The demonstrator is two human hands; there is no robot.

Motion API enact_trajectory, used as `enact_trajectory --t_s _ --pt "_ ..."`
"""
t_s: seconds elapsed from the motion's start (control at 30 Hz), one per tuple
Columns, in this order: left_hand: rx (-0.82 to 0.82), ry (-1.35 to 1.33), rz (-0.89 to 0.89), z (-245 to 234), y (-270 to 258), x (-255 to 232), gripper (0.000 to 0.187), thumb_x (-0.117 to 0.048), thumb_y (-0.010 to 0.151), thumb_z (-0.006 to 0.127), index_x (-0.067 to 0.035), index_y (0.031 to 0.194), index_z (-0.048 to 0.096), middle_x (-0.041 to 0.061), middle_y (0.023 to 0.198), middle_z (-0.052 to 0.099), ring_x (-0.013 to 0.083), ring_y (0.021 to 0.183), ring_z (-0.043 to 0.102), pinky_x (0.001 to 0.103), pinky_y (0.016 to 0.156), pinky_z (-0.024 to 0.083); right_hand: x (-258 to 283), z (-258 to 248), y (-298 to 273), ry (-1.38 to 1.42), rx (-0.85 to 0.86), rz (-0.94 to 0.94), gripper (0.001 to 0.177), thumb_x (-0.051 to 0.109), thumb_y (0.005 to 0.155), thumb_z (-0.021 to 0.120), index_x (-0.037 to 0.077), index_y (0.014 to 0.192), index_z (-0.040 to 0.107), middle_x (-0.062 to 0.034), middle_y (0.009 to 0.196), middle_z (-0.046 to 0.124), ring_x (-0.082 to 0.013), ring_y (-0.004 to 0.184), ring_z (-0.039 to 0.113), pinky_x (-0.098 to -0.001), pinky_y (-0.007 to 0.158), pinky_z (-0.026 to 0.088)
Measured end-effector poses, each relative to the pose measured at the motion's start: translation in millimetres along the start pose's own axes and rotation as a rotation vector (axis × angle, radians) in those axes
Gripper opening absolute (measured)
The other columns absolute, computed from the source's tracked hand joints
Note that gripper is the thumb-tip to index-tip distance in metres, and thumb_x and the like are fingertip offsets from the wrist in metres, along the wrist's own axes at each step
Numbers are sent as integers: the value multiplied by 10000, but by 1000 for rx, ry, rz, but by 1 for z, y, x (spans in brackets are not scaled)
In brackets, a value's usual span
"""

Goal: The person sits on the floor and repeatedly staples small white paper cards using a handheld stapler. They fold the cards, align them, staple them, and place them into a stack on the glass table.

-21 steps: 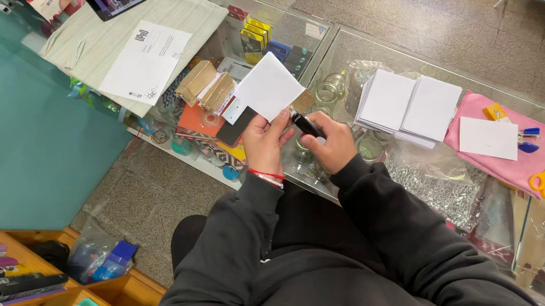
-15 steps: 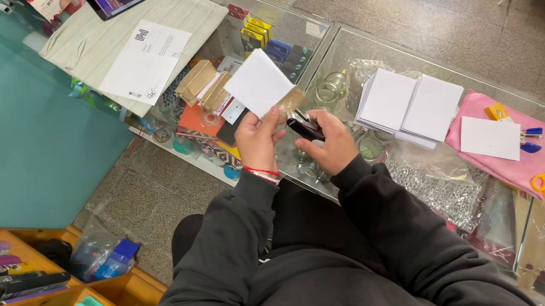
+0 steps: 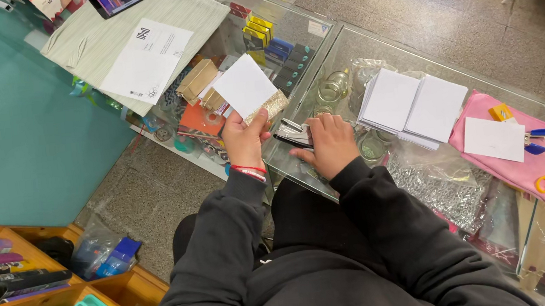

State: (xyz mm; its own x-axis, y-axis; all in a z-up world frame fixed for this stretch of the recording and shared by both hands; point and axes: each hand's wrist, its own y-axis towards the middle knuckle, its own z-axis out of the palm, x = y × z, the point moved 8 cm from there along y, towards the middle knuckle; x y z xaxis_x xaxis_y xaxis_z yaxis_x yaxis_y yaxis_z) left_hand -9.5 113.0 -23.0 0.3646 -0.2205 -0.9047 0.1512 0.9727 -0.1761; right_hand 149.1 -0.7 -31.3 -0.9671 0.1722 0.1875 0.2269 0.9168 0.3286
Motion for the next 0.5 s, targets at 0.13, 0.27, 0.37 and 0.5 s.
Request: enact_trajectory --t_s 0.13,0.27,0.37,0.5 --pt "24 170 30 -5 17 5 372 -47 824 819 -2 1163 673 105 828 715 131 668 712 169 511 587 4 -3 0 -31 25 5 772 757 770 657 154 1243 559 -40 1156 545 -251 1140 546 -390 972 416" --pt "98 787 203 5 27 -21 472 -199 764 865 -187 1195 673 72 894 763 219 866 753 343 720 603 4 0 0 -50 23 2 774 759 770 649 151 1240 555 -45 1159 545 -256 1143 544 -400 979 411" --pt "122 988 298 25 22 -57 486 -173 796 818 -205 1226 594 102 956 760 311 947 758 419 813 612 4 0 -1 -45 12 -2 770 753 765 654 151 1235 556 -43 1149 544 -256 1129 546 -404 976 408" --pt "192 1114 362 63 17 -102 267 -94 862 769 -140 1078 621 102 928 700 312 929 725 455 856 599 6 -3 -1 -54 -17 -5 756 752 781 641 144 1223 561 -47 1132 547 -248 1107 546 -396 964 400"
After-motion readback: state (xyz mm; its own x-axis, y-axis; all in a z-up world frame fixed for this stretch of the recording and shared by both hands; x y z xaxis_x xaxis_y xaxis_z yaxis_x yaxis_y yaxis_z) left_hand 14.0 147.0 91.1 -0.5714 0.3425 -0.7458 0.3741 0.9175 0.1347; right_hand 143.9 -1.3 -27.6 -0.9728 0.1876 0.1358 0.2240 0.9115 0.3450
